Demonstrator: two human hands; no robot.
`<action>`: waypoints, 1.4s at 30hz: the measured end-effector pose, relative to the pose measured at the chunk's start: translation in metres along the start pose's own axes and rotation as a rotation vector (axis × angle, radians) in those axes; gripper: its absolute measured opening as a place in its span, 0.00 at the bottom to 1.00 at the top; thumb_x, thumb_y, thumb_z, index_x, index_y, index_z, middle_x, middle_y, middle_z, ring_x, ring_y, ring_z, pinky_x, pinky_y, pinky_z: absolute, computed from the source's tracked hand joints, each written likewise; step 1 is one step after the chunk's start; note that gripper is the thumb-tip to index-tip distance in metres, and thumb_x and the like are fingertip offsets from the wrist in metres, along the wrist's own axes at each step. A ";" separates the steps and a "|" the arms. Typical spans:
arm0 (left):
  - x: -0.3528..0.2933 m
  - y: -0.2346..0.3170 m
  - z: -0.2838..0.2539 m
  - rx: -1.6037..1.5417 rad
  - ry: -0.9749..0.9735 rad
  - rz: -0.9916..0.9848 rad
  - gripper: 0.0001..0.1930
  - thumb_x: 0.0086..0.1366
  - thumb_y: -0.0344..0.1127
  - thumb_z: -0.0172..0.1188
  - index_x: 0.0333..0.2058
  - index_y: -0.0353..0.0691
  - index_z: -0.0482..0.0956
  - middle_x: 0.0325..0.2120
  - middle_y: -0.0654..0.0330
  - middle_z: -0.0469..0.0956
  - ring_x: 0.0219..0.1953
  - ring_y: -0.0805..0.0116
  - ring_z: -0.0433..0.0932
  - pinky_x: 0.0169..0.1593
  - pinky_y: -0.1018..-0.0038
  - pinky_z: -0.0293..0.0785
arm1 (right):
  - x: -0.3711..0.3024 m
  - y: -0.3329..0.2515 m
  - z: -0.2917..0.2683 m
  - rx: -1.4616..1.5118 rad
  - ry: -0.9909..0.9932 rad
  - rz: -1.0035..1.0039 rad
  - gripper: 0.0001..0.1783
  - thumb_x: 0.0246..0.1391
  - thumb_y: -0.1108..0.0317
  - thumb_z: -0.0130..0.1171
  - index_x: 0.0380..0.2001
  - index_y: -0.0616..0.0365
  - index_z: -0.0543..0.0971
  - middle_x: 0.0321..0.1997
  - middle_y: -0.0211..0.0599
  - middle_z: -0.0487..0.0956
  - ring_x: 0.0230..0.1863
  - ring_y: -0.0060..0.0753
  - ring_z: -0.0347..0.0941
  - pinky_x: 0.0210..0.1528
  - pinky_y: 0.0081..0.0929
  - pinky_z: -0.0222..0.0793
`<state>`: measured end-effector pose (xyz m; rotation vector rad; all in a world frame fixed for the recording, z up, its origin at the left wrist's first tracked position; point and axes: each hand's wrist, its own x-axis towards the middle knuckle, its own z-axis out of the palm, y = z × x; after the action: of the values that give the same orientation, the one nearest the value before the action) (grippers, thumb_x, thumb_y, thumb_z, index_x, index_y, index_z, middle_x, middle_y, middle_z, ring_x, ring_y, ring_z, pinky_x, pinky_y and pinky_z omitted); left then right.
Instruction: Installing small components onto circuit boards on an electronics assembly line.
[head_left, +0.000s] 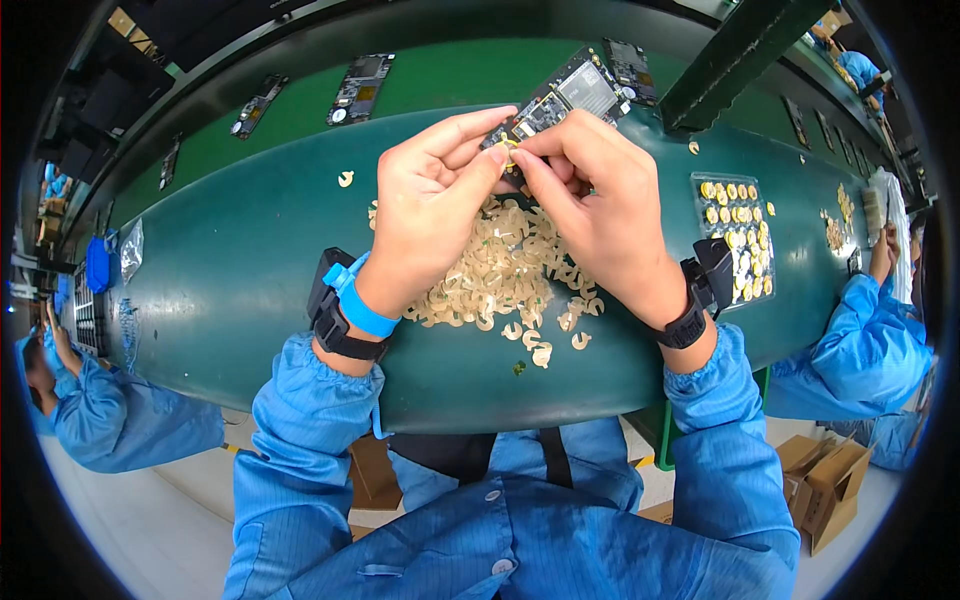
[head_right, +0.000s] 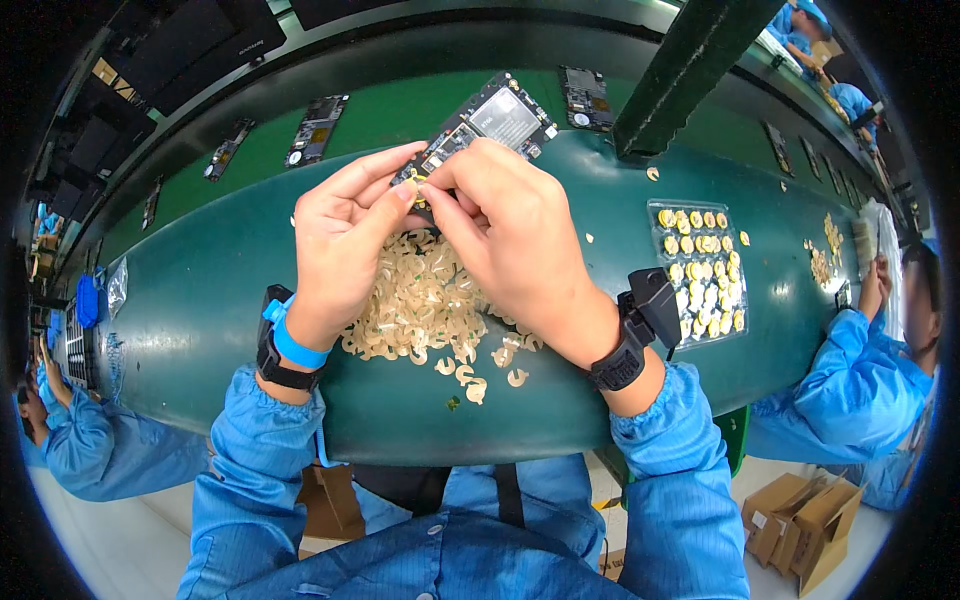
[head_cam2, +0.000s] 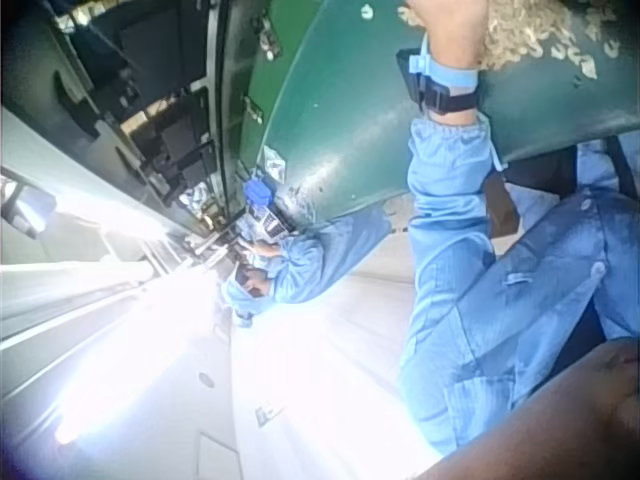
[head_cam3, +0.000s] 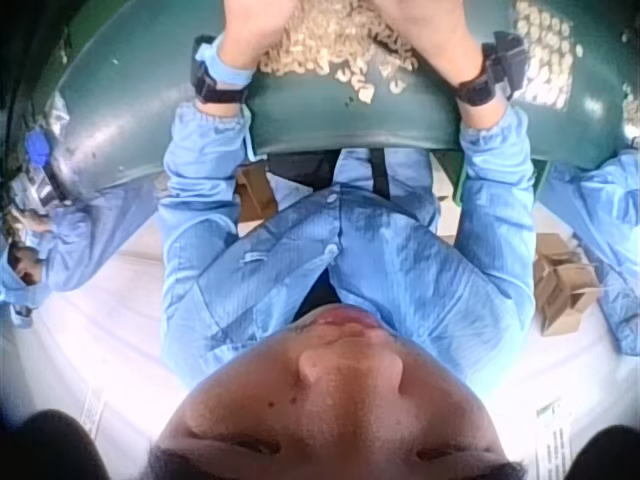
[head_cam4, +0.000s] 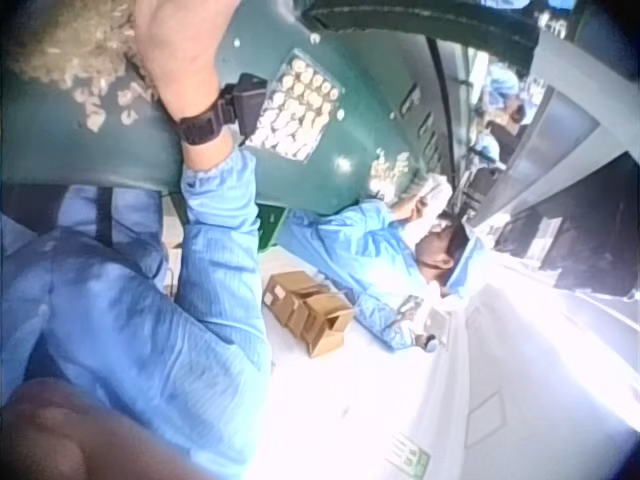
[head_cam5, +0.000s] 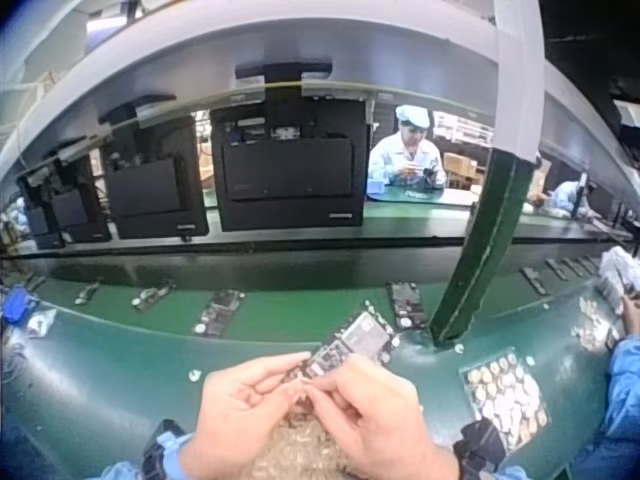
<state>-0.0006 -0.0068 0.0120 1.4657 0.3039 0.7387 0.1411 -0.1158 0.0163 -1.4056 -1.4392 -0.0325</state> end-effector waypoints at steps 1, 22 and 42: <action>0.000 0.000 0.000 -0.018 0.002 -0.002 0.18 0.73 0.24 0.55 0.60 0.27 0.74 0.50 0.53 0.83 0.48 0.73 0.82 0.50 0.76 0.82 | 0.000 0.000 0.000 0.001 0.000 -0.001 0.05 0.54 0.79 0.66 0.32 0.64 0.78 0.28 0.39 0.75 0.24 0.36 0.75 0.26 0.29 0.70; 0.004 -0.005 -0.009 -0.249 -0.012 -0.116 0.19 0.73 0.26 0.56 0.61 0.29 0.74 0.48 0.51 0.84 0.48 0.69 0.84 0.49 0.74 0.83 | 0.002 0.006 -0.003 0.014 -0.023 0.006 0.10 0.53 0.78 0.68 0.40 0.62 0.84 0.27 0.36 0.76 0.23 0.28 0.75 0.26 0.24 0.71; 0.005 -0.005 -0.007 -0.125 0.009 -0.036 0.20 0.71 0.24 0.59 0.60 0.27 0.73 0.49 0.49 0.83 0.47 0.68 0.85 0.48 0.75 0.86 | 0.005 0.010 -0.009 0.034 -0.075 -0.042 0.06 0.53 0.79 0.65 0.36 0.64 0.83 0.27 0.38 0.77 0.24 0.34 0.77 0.26 0.27 0.72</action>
<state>0.0002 0.0017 0.0073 1.3355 0.2852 0.7235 0.1550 -0.1156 0.0173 -1.3611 -1.5240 0.0184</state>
